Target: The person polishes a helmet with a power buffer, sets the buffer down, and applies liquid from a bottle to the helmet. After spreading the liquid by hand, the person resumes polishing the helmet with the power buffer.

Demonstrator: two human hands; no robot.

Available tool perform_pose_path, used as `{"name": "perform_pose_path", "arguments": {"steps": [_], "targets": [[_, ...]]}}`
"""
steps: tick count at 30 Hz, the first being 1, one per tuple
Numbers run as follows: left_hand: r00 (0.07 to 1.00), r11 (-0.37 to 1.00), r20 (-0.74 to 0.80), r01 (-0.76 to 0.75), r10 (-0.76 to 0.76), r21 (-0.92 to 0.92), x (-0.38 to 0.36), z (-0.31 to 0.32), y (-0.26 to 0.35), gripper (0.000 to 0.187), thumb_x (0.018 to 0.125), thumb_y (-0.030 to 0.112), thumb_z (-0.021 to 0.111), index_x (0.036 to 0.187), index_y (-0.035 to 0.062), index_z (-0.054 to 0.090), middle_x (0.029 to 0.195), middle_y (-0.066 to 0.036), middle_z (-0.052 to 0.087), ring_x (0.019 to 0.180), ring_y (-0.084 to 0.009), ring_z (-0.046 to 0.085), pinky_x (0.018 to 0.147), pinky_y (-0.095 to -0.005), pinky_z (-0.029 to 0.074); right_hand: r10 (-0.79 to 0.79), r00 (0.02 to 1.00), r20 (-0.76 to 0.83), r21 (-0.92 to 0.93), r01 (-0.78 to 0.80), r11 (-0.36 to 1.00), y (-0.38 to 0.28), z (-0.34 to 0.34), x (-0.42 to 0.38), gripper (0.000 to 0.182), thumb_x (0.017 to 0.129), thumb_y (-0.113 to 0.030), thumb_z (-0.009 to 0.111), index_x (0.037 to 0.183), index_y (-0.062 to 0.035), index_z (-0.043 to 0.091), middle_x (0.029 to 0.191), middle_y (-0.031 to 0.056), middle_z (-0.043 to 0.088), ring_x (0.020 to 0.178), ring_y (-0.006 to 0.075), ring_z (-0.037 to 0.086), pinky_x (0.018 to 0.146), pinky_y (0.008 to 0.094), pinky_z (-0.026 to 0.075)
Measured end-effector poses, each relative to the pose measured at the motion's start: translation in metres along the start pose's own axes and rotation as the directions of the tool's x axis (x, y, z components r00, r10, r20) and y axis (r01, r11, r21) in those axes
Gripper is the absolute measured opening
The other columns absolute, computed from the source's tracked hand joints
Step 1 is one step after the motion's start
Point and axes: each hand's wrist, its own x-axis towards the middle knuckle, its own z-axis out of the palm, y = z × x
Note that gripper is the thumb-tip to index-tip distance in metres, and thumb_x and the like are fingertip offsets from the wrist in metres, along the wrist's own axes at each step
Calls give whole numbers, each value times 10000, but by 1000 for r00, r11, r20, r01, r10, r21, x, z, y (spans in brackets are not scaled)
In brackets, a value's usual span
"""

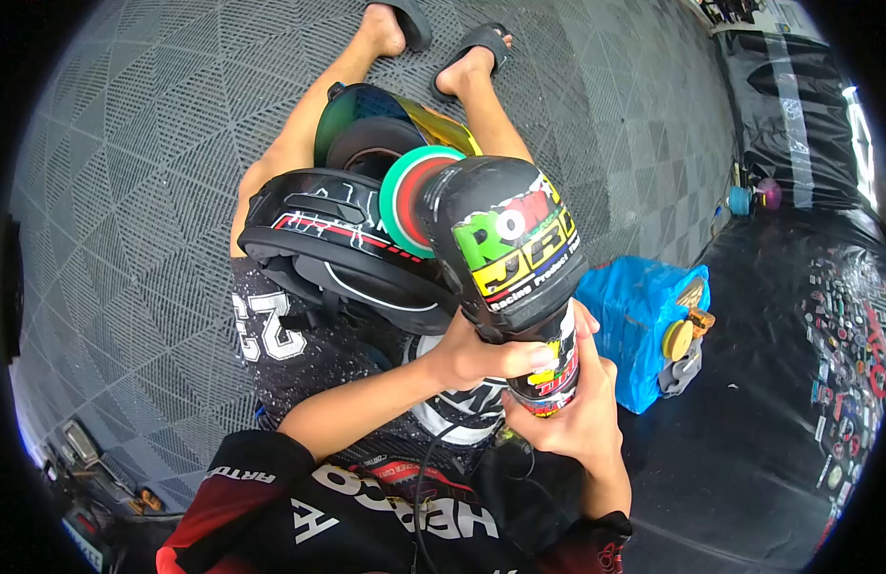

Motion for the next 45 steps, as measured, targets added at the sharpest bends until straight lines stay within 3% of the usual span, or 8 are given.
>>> {"name": "perform_pose_path", "arguments": {"steps": [3,5,16,21,23,37,39,45], "targets": [[997,996,-22,80,-80,26,-3,3,-3,368,801,140,743,1108,-26,625,1011,-113,699,961,-193,677,913,-355,544,-79,993,-86,-22,77,997,14,5,-8,783,640,-118,794,1307,115,457,930,132,723,806,212,739,731,296,563],[987,987,-30,157,-156,27,-2,5,-6,379,788,139,723,1117,-31,641,1078,-171,685,1059,-282,657,955,-431,519,46,998,-41,142,-40,989,28,5,-13,748,626,-111,806,1262,111,481,912,122,719,784,197,733,717,296,558],[967,967,-42,252,-251,39,-7,2,-33,381,803,152,748,1115,-33,631,1074,-155,685,1040,-248,660,940,-408,525,82,991,-109,256,-52,965,67,21,-33,679,600,-104,820,1184,71,521,886,100,700,737,192,710,703,292,547],[964,964,-71,259,-254,62,-13,3,-43,560,776,136,787,1244,-14,516,1034,-104,665,947,-167,663,853,-331,553,64,982,-178,219,-24,975,77,32,-46,666,596,-112,819,1173,53,530,914,97,697,752,197,704,714,304,542],[959,956,-53,281,-277,80,-16,2,-46,557,770,132,787,1234,-16,518,1022,-99,661,934,-161,660,841,-327,555,144,981,-130,362,-89,928,86,39,-53,671,601,-114,818,1184,48,527,929,102,693,759,199,700,714,306,540],[974,975,-35,222,-223,-12,-18,5,-32,490,769,130,793,1168,-24,555,972,-93,675,883,-155,664,798,-314,559,147,976,-163,251,-104,963,68,38,-56,740,591,-173,855,1209,47,512,926,86,689,724,212,684,677,315,516],[979,979,-41,201,-201,-22,-18,6,-26,508,768,136,795,1183,-22,548,986,-95,672,893,-156,663,803,-314,559,113,985,-127,211,-84,974,55,32,-52,690,619,-39,787,1239,31,492,998,85,638,858,156,657,747,298,537],[990,990,-23,135,-136,-28,-15,7,-16,559,769,154,802,1220,-15,520,1001,-92,664,900,-151,655,814,-308,555,157,979,-128,67,-150,986,39,25,-53,711,610,-33,785,1251,33,486,1039,85,628,879,154,640,769,298,525]]}}
